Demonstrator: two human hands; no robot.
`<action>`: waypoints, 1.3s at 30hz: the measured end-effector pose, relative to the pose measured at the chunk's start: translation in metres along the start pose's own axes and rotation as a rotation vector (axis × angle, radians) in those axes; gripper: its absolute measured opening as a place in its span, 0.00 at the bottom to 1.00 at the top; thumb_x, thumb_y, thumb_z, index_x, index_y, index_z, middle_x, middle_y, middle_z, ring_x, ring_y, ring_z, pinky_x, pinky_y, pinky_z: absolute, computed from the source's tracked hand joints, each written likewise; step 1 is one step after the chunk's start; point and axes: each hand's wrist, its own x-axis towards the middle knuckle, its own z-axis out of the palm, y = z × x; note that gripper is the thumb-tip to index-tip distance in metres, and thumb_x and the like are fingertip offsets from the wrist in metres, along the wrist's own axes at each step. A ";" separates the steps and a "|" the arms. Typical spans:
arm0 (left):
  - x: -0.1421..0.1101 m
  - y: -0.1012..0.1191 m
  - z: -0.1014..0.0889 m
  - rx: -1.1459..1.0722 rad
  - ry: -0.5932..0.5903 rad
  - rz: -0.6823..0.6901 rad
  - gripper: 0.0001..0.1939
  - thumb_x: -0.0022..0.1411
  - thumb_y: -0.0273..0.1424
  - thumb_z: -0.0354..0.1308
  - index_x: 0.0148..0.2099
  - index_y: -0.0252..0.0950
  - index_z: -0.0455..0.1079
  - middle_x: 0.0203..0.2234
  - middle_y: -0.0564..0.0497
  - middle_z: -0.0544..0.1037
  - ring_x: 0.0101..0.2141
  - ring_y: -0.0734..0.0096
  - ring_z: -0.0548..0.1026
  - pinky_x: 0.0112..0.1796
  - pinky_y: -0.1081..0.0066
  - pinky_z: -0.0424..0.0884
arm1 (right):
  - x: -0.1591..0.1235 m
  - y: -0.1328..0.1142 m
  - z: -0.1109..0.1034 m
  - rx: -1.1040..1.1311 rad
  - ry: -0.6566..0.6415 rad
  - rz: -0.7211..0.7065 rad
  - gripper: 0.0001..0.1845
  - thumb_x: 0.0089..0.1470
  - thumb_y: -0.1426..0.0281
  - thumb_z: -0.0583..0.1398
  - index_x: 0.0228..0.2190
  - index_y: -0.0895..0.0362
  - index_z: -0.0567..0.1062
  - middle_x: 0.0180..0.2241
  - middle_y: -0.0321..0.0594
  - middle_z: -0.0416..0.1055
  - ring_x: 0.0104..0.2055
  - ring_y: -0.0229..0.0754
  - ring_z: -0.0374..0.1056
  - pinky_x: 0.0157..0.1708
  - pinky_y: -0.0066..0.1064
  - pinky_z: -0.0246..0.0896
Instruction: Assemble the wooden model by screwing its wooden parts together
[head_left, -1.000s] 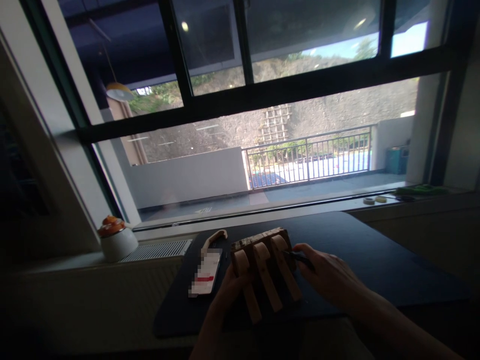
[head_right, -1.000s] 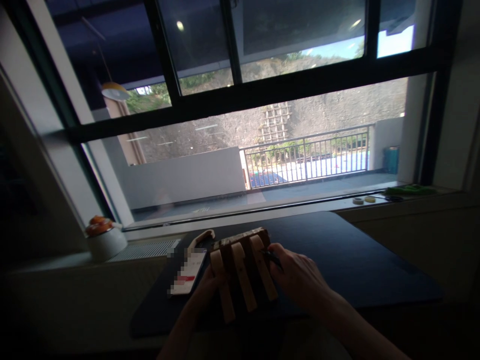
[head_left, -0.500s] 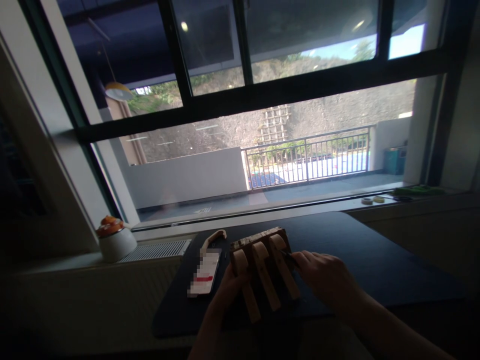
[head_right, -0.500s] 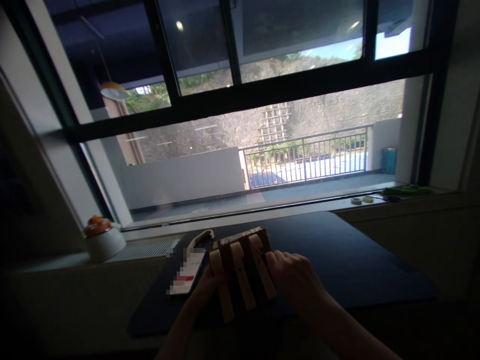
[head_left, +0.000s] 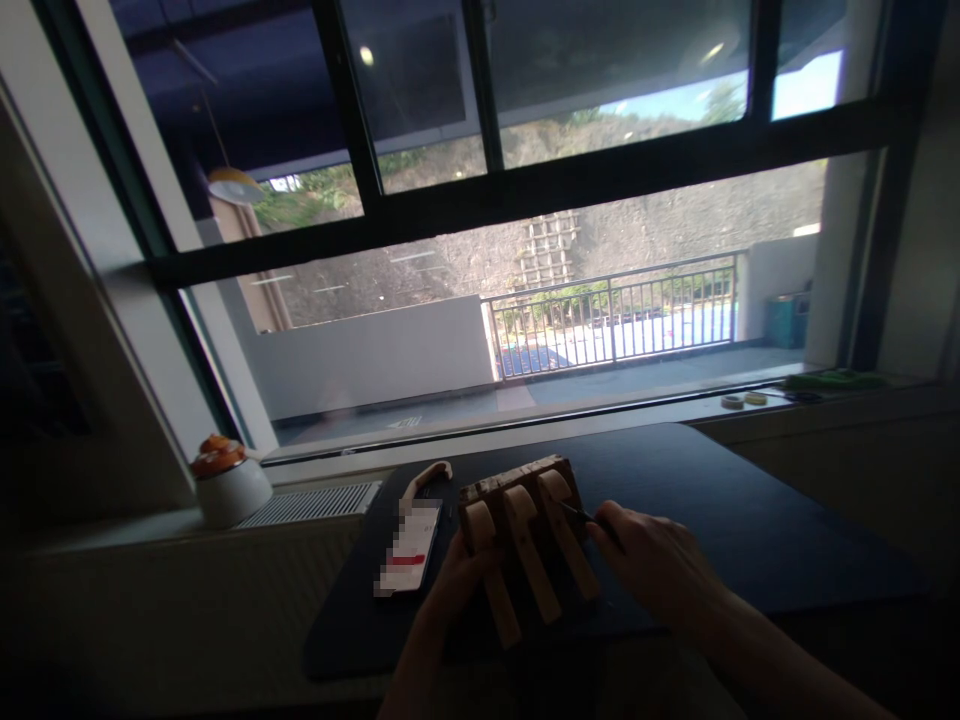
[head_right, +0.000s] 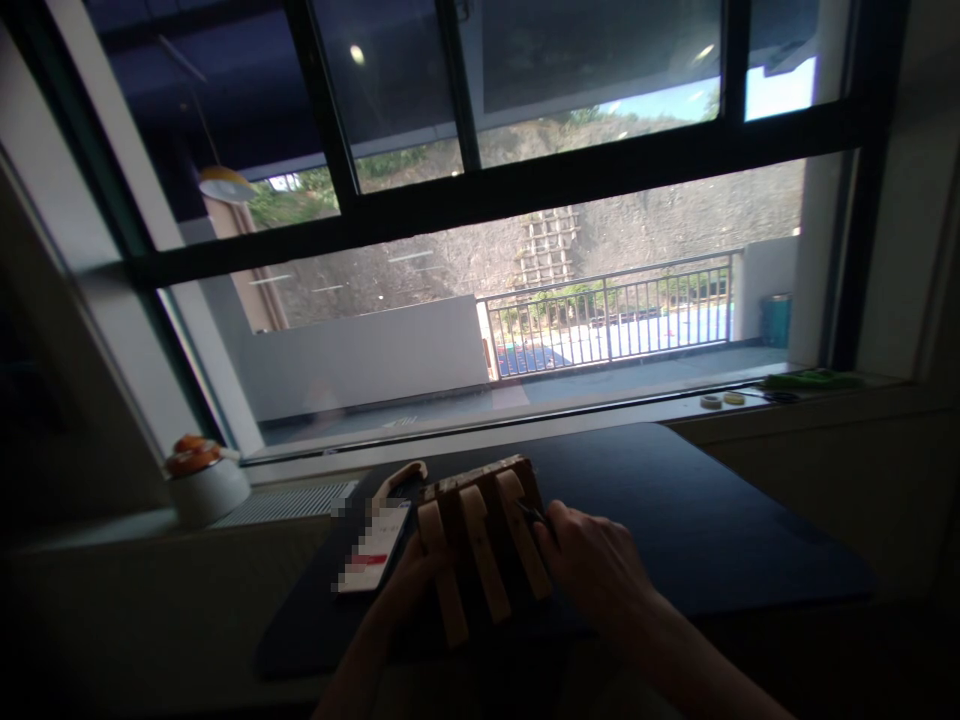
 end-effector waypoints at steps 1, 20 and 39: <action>0.000 0.000 0.000 0.004 0.003 -0.002 0.24 0.43 0.27 0.65 0.47 0.32 0.71 0.35 0.46 0.79 0.41 0.53 0.74 0.41 0.65 0.70 | -0.001 -0.001 0.001 -0.016 0.023 -0.053 0.10 0.61 0.67 0.50 0.32 0.53 0.68 0.29 0.38 0.76 0.32 0.45 0.73 0.26 0.32 0.49; 0.004 -0.006 -0.002 -0.018 -0.017 0.004 0.28 0.42 0.28 0.67 0.49 0.32 0.71 0.35 0.46 0.79 0.41 0.53 0.75 0.41 0.62 0.71 | 0.006 -0.007 -0.001 -0.144 0.045 -0.134 0.14 0.62 0.67 0.50 0.27 0.55 0.68 0.22 0.38 0.76 0.25 0.43 0.73 0.21 0.30 0.42; 0.002 -0.002 -0.001 -0.036 -0.023 -0.004 0.27 0.41 0.28 0.67 0.48 0.32 0.72 0.34 0.46 0.79 0.40 0.52 0.75 0.41 0.62 0.71 | 0.000 0.010 -0.001 -0.261 0.167 -0.368 0.16 0.48 0.86 0.51 0.34 0.55 0.68 0.25 0.35 0.71 0.25 0.40 0.70 0.23 0.30 0.45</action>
